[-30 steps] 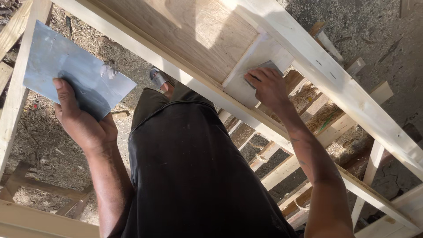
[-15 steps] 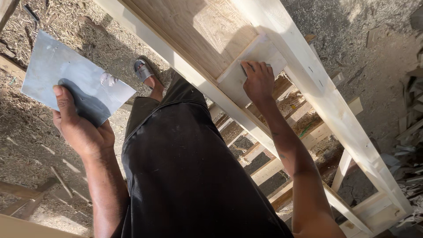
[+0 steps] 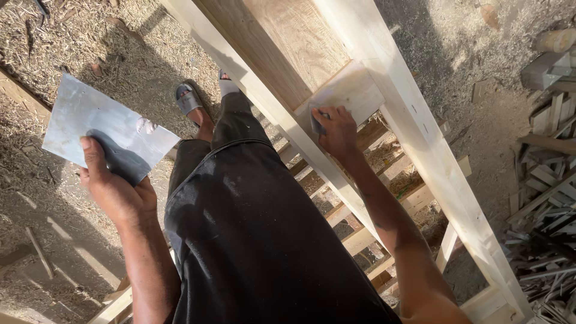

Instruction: The person sands a wooden frame with sandpaper, smoothing the surface and edges. The person moves around the frame to reach different sections, using both hands to hold and apply the sandpaper.

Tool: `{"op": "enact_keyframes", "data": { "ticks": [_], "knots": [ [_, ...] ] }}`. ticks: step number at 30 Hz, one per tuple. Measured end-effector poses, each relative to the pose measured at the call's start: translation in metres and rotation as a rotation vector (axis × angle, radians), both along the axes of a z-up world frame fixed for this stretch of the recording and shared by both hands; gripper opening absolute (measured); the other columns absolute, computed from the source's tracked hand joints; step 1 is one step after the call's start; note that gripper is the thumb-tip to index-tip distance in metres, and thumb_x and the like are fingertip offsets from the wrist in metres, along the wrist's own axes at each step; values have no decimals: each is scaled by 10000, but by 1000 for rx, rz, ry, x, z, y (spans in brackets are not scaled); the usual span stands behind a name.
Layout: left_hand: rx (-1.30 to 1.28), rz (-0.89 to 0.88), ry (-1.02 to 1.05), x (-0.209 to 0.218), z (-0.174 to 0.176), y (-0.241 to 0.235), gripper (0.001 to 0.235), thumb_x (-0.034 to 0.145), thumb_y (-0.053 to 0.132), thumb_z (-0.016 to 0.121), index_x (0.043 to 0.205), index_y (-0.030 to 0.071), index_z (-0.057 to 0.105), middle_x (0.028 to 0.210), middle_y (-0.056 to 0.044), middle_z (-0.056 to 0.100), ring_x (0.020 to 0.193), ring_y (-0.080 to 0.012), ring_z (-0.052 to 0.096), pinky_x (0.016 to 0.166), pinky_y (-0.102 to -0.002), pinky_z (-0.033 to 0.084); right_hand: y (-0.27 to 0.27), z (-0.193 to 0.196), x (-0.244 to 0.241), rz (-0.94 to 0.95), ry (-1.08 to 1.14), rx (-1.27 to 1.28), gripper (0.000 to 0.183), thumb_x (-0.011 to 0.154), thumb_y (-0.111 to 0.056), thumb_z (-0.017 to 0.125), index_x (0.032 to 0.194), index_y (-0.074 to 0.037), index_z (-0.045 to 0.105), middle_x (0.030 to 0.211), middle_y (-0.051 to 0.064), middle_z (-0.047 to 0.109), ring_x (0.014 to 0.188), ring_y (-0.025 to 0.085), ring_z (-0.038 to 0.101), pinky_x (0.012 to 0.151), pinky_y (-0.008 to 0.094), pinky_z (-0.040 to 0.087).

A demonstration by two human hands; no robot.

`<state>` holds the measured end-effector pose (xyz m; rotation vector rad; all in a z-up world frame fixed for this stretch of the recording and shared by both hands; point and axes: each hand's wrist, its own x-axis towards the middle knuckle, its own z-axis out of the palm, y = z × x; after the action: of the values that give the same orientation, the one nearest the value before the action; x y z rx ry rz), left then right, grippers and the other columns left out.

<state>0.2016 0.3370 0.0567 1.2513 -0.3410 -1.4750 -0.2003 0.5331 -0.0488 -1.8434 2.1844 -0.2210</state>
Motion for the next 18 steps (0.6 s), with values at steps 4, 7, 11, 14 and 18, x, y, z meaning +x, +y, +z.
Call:
{"op": "enact_keyframes", "data": {
  "ticks": [4, 7, 11, 14, 18],
  "knots": [
    [10, 25, -4, -10, -5, 7, 332, 1079, 263, 674, 1226, -14, 565, 1143, -95, 696, 1055, -166, 713, 934, -309, 641, 2, 18, -6, 133, -69, 65, 486, 745, -22, 739, 1203, -186, 764, 1142, -4, 685, 1017, 234, 626, 866, 402, 511],
    [-12, 18, -14, -16, -2, 13, 321, 1080, 271, 674, 1224, 1, 573, 1139, -83, 684, 1059, -163, 695, 934, -306, 629, -11, 33, -30, 232, -29, 10, 537, 714, 10, 699, 1215, -166, 773, 1143, 20, 703, 1023, 241, 644, 847, 409, 514],
    [-37, 1, -14, -19, -13, 18, 317, 1126, 267, 678, 1241, -14, 590, 1160, -100, 680, 1059, -172, 693, 938, -306, 621, -26, 34, -66, 242, 16, -107, 500, 770, 60, 663, 1213, -147, 765, 1231, 24, 724, 1139, 240, 664, 918, 422, 518],
    [-16, -4, -25, -15, -12, 29, 307, 1120, 260, 690, 1230, -10, 591, 1143, -100, 680, 1020, -173, 702, 905, -311, 628, -28, 25, -81, 364, 3, -109, 525, 696, 62, 669, 1168, -143, 777, 1250, 40, 728, 1185, 266, 655, 1001, 454, 519],
    [-1, 34, -53, -19, -16, 31, 312, 1088, 269, 698, 1185, -7, 588, 1134, -108, 695, 1016, -179, 725, 898, -321, 649, -24, 11, -76, 407, -13, -121, 489, 741, 76, 711, 1160, -165, 779, 1284, 21, 721, 1283, 249, 644, 1128, 471, 486]
  ]
}}
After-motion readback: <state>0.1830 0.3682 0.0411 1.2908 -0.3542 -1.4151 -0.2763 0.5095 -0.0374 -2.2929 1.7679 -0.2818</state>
